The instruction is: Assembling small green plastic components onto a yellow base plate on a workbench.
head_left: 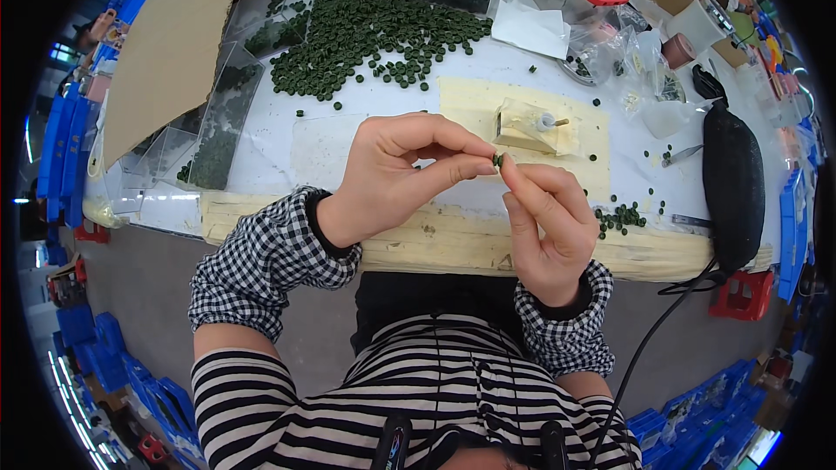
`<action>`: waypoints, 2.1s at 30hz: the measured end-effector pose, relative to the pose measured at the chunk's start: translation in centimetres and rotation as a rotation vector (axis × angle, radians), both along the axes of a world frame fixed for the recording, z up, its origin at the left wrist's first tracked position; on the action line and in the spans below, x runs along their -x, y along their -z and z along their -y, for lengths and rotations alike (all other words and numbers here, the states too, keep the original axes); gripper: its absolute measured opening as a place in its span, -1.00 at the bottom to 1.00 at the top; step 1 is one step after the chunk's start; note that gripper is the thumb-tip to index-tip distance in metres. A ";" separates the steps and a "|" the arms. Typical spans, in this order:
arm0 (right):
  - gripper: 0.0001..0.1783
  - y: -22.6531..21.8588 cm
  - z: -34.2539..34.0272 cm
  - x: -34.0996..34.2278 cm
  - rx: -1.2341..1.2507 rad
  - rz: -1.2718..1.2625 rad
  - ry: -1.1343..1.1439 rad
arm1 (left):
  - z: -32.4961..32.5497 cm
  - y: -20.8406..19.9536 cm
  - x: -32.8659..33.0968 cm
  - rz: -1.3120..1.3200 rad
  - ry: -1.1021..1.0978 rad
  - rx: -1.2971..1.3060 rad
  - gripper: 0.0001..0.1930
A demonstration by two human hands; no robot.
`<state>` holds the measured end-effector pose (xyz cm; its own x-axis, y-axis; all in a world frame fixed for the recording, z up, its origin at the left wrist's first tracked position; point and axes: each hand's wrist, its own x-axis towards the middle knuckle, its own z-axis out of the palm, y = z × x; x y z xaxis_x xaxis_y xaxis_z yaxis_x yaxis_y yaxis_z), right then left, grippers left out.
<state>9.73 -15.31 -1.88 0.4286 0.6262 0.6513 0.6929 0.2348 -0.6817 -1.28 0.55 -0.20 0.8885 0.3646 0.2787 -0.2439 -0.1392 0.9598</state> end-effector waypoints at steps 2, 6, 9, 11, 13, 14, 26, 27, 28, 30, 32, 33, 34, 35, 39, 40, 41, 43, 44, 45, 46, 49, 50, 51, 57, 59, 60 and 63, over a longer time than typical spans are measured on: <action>-0.57 0.0 0.1 -0.1 -0.003 0.010 0.003 | 0.1 0.0 -0.1 0.020 -0.003 -0.024 -0.83; -0.57 0.1 0.0 -0.1 -0.014 0.016 0.005 | -0.1 0.0 -0.1 0.038 0.000 -0.075 -0.83; -0.56 0.2 0.0 -0.1 -0.016 0.018 0.009 | -0.1 0.0 -0.1 0.040 0.001 -0.096 -0.82; -0.56 0.2 -0.1 -0.1 -0.021 0.019 0.009 | -0.1 0.0 0.0 0.037 -0.002 -0.095 -0.82; -0.56 0.1 -0.1 0.0 -0.019 0.016 0.010 | -0.2 0.0 0.0 0.038 -0.003 -0.127 -0.82; -0.56 0.1 -0.1 0.0 -0.018 0.014 0.010 | -0.2 0.1 0.0 0.038 -0.004 -0.143 -0.82; -0.58 0.2 0.1 -0.1 0.010 -0.014 -0.028 | -0.4 0.2 0.0 0.093 -0.027 -0.281 -0.81; -0.58 0.2 0.1 -0.1 0.016 -0.019 -0.033 | -0.4 0.2 0.0 0.097 -0.029 -0.291 -0.81; -0.58 0.3 0.1 -0.1 0.021 -0.024 -0.037 | -0.4 0.1 -0.1 0.102 -0.030 -0.303 -0.81; -0.58 0.2 0.2 -0.1 0.031 -0.029 -0.044 | -0.4 0.1 -0.1 0.108 -0.032 -0.337 -0.80; -0.58 0.1 0.3 -0.1 0.040 -0.033 -0.049 | -0.5 0.0 0.0 0.108 -0.035 -0.383 -0.80; -0.58 0.1 0.3 -0.1 0.041 -0.035 -0.049 | -0.5 0.1 0.0 0.114 -0.037 -0.394 -0.80; -0.58 0.2 0.3 -0.1 0.042 -0.038 -0.049 | -0.6 0.1 -0.1 0.120 -0.039 -0.404 -0.80; -0.58 0.2 0.3 -0.1 0.043 -0.041 -0.048 | -0.6 0.1 -0.1 0.126 -0.040 -0.415 -0.80; -0.58 0.2 0.3 -0.1 0.040 -0.043 -0.046 | -0.6 0.2 -0.1 0.138 -0.042 -0.445 -0.80; -0.58 0.2 0.3 -0.1 0.034 -0.040 -0.045 | -0.6 0.1 -0.1 0.142 -0.041 -0.448 -0.80; -0.58 0.1 0.3 -0.1 0.028 -0.036 -0.043 | -0.6 0.1 -0.2 0.146 -0.040 -0.451 -0.80; -0.59 0.0 0.1 0.0 0.009 -0.043 -0.029 | -0.5 0.0 -0.1 0.107 -0.038 -0.372 -0.81; -0.59 -0.1 0.0 0.0 -0.001 -0.046 -0.021 | -0.5 -0.1 -0.1 0.088 -0.037 -0.332 -0.81; -0.60 -0.1 0.0 0.0 -0.007 -0.040 -0.016 | -0.4 -0.1 -0.1 0.080 -0.038 -0.315 -0.82; -0.60 -0.1 0.0 0.0 -0.016 -0.034 -0.012 | -0.3 -0.1 0.0 0.071 -0.041 -0.300 -0.82; -0.60 0.0 0.0 -0.1 -0.026 -0.025 -0.009 | -0.2 0.0 0.0 0.064 -0.035 -0.260 -0.82; -0.60 0.0 0.0 -0.1 -0.025 -0.023 -0.009 | -0.2 0.0 0.0 0.064 -0.030 -0.246 -0.82; -0.60 0.0 0.0 -0.1 -0.026 -0.024 -0.008 | -0.2 0.0 0.0 0.060 -0.030 -0.243 -0.82; -0.60 -0.1 0.0 -0.1 -0.023 -0.022 -0.014 | -0.3 -0.1 -0.1 0.066 -0.029 -0.259 -0.81; -0.59 0.0 0.0 0.0 -0.027 -0.023 -0.011 | -0.3 0.0 -0.1 0.080 -0.026 -0.277 -0.81; -0.59 0.0 0.0 0.0 -0.026 -0.022 -0.010 | -0.3 0.0 -0.1 0.090 -0.028 -0.287 -0.81; -0.59 0.0 0.0 0.0 -0.024 -0.018 -0.005 | -0.3 -0.1 -0.1 0.108 -0.038 -0.307 -0.81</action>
<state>9.75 -15.27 -1.85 0.4370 0.6125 0.6586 0.6796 0.2548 -0.6879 -1.15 0.85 -0.15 0.8352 0.2812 0.4726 -0.3313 -0.4286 0.8405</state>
